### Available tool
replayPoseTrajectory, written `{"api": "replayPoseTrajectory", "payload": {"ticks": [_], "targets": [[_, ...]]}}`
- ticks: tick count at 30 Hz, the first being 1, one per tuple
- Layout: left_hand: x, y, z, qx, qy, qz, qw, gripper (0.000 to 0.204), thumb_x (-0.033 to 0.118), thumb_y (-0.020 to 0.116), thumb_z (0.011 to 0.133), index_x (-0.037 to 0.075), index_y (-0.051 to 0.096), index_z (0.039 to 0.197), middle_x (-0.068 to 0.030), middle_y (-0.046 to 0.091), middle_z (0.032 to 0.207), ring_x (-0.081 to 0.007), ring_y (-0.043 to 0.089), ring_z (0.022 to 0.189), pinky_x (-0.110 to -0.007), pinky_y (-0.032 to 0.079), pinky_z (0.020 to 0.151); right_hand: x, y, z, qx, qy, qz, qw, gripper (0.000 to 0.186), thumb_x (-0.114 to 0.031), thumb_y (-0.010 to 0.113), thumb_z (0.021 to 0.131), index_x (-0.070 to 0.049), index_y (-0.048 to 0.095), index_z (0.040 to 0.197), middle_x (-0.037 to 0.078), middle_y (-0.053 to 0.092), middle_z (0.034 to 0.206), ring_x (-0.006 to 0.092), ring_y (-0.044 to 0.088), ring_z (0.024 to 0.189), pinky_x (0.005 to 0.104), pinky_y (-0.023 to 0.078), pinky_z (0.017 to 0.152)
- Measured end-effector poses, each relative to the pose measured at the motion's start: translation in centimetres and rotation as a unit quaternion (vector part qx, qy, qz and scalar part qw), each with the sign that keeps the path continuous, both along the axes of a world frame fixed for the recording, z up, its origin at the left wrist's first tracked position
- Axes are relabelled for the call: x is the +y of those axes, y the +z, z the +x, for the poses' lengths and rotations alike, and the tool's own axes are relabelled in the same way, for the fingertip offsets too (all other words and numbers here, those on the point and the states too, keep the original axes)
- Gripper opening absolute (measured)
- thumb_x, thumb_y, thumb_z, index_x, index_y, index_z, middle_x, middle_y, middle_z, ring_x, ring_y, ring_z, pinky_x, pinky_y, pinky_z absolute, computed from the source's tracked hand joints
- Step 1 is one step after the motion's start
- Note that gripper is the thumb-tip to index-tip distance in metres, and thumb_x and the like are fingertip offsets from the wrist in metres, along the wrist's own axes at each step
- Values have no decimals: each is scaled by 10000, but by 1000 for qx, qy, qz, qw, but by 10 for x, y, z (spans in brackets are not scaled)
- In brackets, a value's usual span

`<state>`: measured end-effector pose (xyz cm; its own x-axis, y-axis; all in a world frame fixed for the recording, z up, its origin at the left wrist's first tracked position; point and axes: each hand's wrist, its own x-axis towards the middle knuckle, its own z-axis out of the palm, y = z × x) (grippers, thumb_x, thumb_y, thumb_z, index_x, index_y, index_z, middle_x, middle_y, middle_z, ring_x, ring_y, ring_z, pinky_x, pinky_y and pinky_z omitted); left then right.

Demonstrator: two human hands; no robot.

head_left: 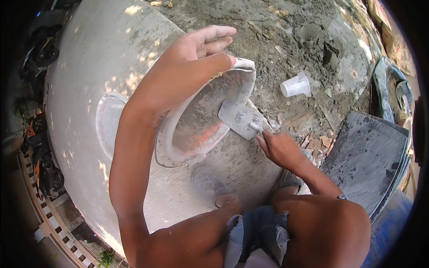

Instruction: The person applies a white cement-like substance to a concrete surface using a brush and bucket, then transfers material between buckets with a trowel. The person walks across the site, retrieves tools, and continues mixing and applying the material.

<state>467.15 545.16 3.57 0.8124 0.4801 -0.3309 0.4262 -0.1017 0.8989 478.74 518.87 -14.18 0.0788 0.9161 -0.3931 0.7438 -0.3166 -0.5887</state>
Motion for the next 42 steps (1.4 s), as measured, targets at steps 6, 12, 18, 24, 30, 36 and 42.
{"api": "replayPoseTrajectory", "payload": {"ticks": [6, 12, 18, 24, 30, 36, 42], "targets": [[-33, -35, -105, -373, 233, 6, 898, 952, 528, 571, 956, -36, 165, 1607, -354, 181, 1638, -470, 164, 1550, -518, 136, 1268, 8, -2, 22, -38, -31, 11, 999, 339, -332, 546, 1041, -11, 598, 945, 251, 631, 656, 469, 644, 646, 560, 521, 620], [-81, -100, -136, -223, 218, 250, 916, 869, 368, 616, 886, -36, 273, 1575, -298, 279, 1626, -450, 170, 1556, -565, 115, 1259, 11, -6, 25, -30, -32, 7, 999, 365, -333, 543, 1037, 12, 592, 926, 245, 634, 637, 455, 669, 648, 542, 537, 579], [-55, -88, -63, -153, 167, 340, 913, 752, -29, 472, 756, -19, 445, 1508, -214, 441, 1573, -383, 259, 1545, -556, 93, 1261, 26, 17, 53, 11, 31, 0, 999, 389, -344, 537, 1041, 18, 639, 939, 243, 657, 716, 486, 644, 677, 549, 530, 655], [-40, -77, -21, -135, 130, 355, 916, 786, -90, 469, 729, 22, 444, 1508, -170, 471, 1522, -375, 369, 1455, -512, 160, 1250, 41, 24, 96, -261, -3, 115, 958, 352, -338, 505, 1066, -16, 622, 985, 205, 674, 725, 393, 671, 618, 484, 536, 541], [-40, -80, -9, -116, 140, 384, 905, 756, -96, 518, 733, 18, 474, 1480, -165, 498, 1495, -371, 399, 1427, -476, 232, 1228, 45, 40, 103, -251, 131, 30, 958, 326, -316, 494, 1073, -4, 586, 1056, 191, 668, 727, 366, 680, 609, 465, 550, 527], [-47, -78, 0, -129, 171, 358, 909, 757, -90, 438, 733, 39, 519, 1475, -163, 538, 1460, -305, 466, 1402, -409, 306, 1203, 40, 30, 105, -194, 103, 27, 975, 301, -301, 519, 1065, -14, 576, 995, 204, 637, 692, 412, 663, 665, 495, 534, 598], [-43, -83, -8, -135, 161, 396, 894, 762, -100, 429, 717, 20, 539, 1462, -155, 561, 1444, -288, 481, 1396, -399, 309, 1202, 45, 29, 98, -179, 67, 16, 981, 343, -323, 522, 1057, -10, 630, 965, 200, 656, 694, 413, 685, 701, 522, 549, 642]]}}
